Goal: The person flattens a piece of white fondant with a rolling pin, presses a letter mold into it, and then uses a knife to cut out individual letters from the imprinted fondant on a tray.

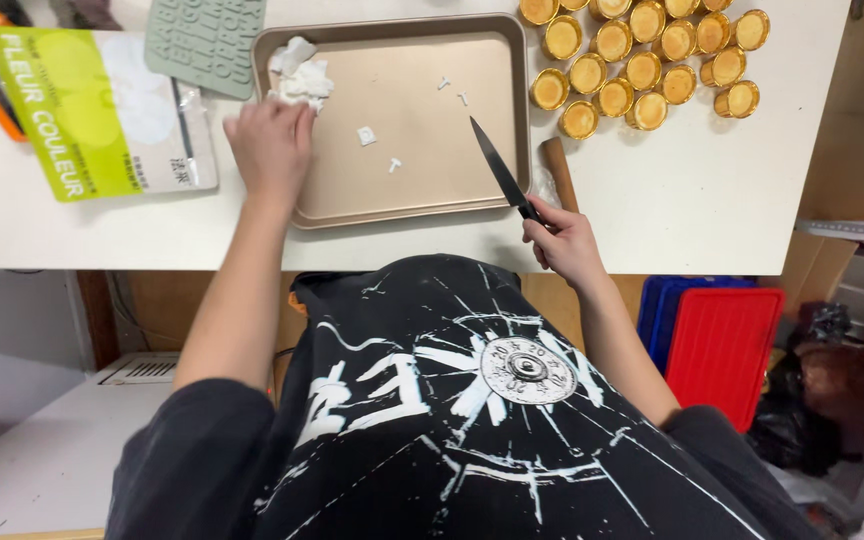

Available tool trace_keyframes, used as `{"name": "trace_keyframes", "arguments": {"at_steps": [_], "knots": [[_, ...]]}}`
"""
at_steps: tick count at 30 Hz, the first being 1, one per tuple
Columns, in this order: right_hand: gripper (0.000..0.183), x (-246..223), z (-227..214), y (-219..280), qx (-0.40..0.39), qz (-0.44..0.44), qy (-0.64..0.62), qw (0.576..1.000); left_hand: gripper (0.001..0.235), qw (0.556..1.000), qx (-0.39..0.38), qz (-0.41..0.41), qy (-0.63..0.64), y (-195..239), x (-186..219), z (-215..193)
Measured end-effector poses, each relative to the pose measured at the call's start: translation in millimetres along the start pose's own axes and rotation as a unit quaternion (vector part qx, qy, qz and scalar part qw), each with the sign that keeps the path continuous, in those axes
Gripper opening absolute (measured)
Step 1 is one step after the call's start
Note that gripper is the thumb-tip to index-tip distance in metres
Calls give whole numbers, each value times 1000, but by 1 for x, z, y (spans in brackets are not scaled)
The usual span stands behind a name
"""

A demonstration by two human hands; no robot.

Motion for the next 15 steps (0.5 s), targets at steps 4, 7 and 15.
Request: {"name": "trace_keyframes", "arguments": {"at_steps": [4,7,15], "knots": [[44,3,-4,27,17,-15,-1,1000,31,994,-3,73,-79,-42,-16,25],[45,9,-9,52,35,-7,-10,999,42,973,-109,68,-190,-54,-31,57],[45,38,-1,100,93,40,-23,995,31,992,-79,97,27,-26,-1,48]]}}
Point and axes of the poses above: each hand's wrist, its own y-axis away from the middle knuckle, its own z-axis out of the palm, x = y × z, the point moved 10 cm from there along -y, towards the middle knuckle, and after that the axes turned 15 degrees about x, right-handed, at the moved point
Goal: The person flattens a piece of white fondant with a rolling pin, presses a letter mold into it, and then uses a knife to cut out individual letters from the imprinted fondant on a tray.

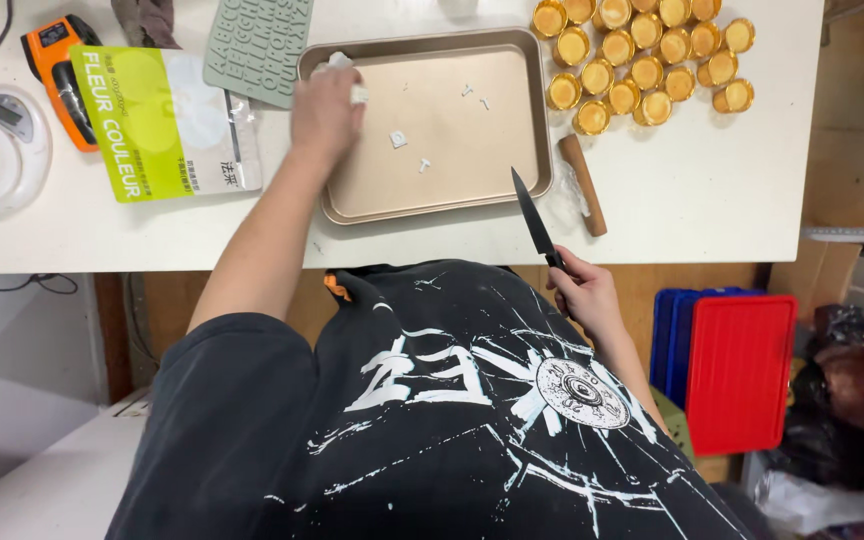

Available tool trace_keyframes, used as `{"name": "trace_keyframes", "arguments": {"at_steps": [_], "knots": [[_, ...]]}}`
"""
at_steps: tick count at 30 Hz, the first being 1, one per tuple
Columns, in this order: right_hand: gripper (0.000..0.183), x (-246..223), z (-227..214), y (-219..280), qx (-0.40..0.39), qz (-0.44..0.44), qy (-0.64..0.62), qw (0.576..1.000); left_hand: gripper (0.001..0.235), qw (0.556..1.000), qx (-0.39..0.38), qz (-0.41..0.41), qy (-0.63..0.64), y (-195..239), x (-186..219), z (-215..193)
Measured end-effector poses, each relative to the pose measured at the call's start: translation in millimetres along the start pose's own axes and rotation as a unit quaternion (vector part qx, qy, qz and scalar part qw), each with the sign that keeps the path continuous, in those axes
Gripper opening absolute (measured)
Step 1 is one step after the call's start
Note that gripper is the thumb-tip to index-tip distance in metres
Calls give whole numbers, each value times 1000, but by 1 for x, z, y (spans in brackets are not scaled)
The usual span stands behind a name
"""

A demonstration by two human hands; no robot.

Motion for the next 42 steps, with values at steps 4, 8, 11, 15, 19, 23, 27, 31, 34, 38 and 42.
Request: {"name": "trace_keyframes", "arguments": {"at_steps": [4,8,11,15,19,23,27,31,34,38,42], "knots": [[45,7,14,10,5,21,-3,1000,24,988,-130,70,55,32,49,29],[44,-5,41,9,2,19,1,1000,37,979,-121,121,110,46,92,23],[45,-20,58,0,31,16,-3,999,33,973,-134,152,107,44,100,29],[46,-33,78,-3,62,28,-17,998,16,965,-173,158,121,47,102,44],[45,-43,105,4,70,26,-6,997,15,968,-120,161,153,48,96,32],[43,-48,109,7,58,22,4,998,16,970,-112,151,155,51,100,29],[42,-43,108,-5,50,17,34,998,19,975,-82,125,162,40,96,27],[42,-40,105,-20,27,-3,97,995,22,982,-69,56,168,51,84,21],[37,-63,113,-47,-15,-82,153,985,17,981,-102,10,166,66,75,14],[34,-103,140,-78,-83,-294,260,916,28,974,-105,-5,200,85,79,-1],[28,-116,159,-97,-153,-398,262,866,34,976,-94,-26,195,90,77,-1]]}}
Point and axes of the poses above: each hand's wrist, its own y-axis away from the middle knuckle, its own z-axis out of the palm, x = y × z, the point moved 10 cm from there along -y, towards the middle knuckle, and after that the axes turned 15 degrees about x, right-handed, at the moved point
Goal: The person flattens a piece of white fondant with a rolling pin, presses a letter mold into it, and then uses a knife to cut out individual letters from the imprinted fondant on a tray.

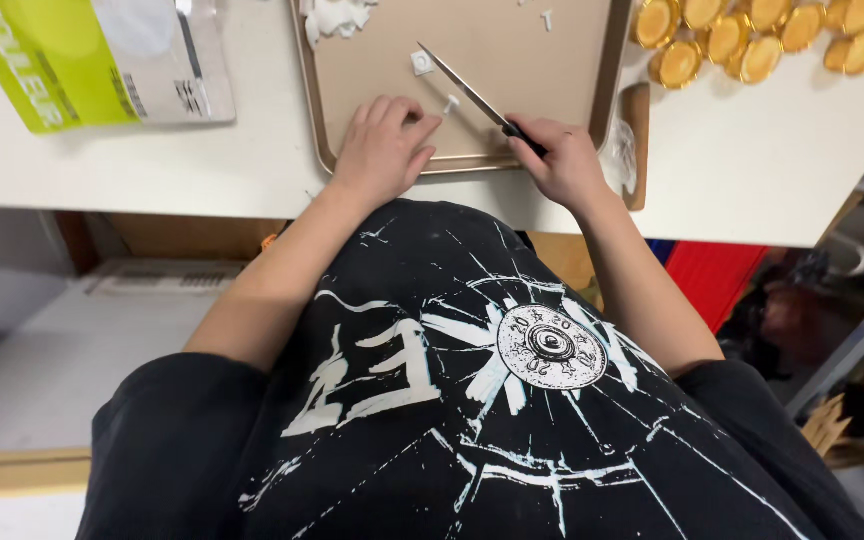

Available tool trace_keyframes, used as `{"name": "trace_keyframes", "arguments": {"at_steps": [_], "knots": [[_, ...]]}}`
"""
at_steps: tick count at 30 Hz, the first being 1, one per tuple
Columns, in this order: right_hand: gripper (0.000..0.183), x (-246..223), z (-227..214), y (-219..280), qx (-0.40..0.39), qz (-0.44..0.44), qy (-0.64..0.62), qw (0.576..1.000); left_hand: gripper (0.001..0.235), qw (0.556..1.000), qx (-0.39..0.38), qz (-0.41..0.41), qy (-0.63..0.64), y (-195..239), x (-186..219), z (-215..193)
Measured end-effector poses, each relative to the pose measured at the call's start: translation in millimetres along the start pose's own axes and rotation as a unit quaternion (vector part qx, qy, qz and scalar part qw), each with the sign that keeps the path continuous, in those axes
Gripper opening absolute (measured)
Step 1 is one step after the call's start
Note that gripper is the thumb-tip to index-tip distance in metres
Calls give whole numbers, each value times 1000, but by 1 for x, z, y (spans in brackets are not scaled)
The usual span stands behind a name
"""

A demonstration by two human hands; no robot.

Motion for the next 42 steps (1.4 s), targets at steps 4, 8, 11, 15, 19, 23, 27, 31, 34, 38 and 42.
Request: {"name": "trace_keyframes", "arguments": {"at_steps": [4,8,11,15,19,23,27,31,34,38,42], "knots": [[27,12,-6,-9,-33,-32,35,998,31,999,-1,-45,-9,1,-6,3],[29,36,-23,-12,-6,32,-24,999,36,990,78,-91,-70,-17,-25,-12],[28,54,-35,-9,37,75,-85,993,44,990,86,-72,-88,-32,-27,-6],[28,57,-30,-8,44,88,-78,992,31,993,52,-10,-108,-52,-28,5],[29,45,-25,-6,17,79,-68,994,22,990,28,35,-131,-54,-26,10],[29,37,-17,-5,-37,77,-60,995,19,989,3,24,-146,-45,-37,6],[28,25,-8,-6,-50,21,-37,998,13,987,32,-3,-159,-31,-41,-12],[26,21,2,-9,-25,0,-16,1000,19,991,53,4,-124,-24,-23,-9],[23,44,10,-6,-38,129,-46,990,22,995,37,-18,-86,-23,-9,14],[27,47,9,-14,-33,148,-111,982,19,990,80,-26,-113,-31,-2,26],[27,46,7,-17,-29,135,-118,983,13,988,80,-32,-126,-29,-3,28]]}}
Point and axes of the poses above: each hand's wrist, its own y-axis away from the middle knuckle, its own z-axis out of the palm, x = y × z, the point moved 10 cm from there along -y, towards the middle knuckle, and after that the axes turned 15 degrees about x, right-handed, at the moved point
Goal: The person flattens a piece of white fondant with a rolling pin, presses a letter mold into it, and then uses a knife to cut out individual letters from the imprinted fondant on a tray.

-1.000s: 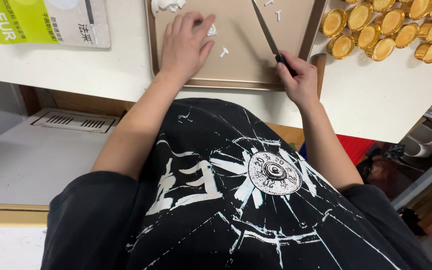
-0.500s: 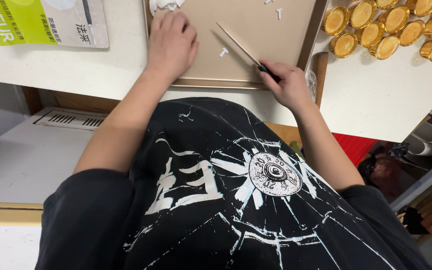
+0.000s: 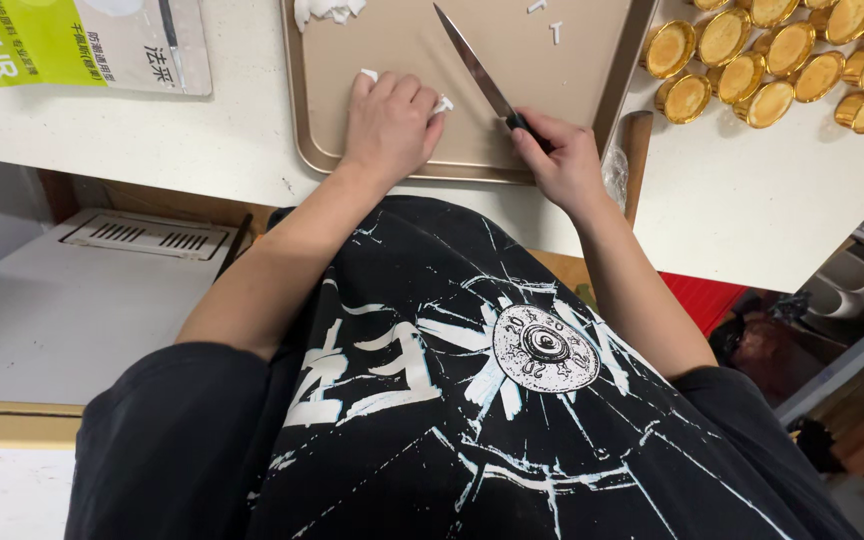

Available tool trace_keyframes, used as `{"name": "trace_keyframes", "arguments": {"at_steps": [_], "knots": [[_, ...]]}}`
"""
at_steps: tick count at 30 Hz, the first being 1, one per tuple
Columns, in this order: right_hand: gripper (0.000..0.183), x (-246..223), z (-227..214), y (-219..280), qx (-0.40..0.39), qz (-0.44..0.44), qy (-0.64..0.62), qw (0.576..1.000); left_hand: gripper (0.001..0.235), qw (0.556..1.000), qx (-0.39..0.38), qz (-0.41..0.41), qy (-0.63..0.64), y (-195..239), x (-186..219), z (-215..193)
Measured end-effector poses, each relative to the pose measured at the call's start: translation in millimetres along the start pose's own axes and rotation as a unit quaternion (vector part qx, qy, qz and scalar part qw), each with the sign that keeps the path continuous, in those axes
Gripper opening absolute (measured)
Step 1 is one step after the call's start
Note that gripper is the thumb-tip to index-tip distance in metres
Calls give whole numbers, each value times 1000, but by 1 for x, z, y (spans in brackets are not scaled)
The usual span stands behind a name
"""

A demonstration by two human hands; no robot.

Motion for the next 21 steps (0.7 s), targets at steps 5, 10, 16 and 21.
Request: {"name": "trace_keyframes", "arguments": {"at_steps": [5,10,16,21], "knots": [[28,4,-3,-1,8,-7,-5,1000,7,999,20,27,-7,1,2,0],[27,10,-5,-2,18,2,-21,1000,11,998,8,66,15,0,3,6],[29,16,-8,-1,24,11,-12,1000,13,997,10,74,5,-5,3,6],[28,15,-8,-2,28,9,-5,1000,14,996,21,91,1,-4,6,2]]}}
Point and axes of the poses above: each hand's wrist, its own y-axis away from the middle knuckle, its own z-axis out of the palm, x = y × z, the point moved 10 cm from there along -y, towards the middle knuckle, and after that the axes turned 15 degrees about x, right-handed, at the moved point
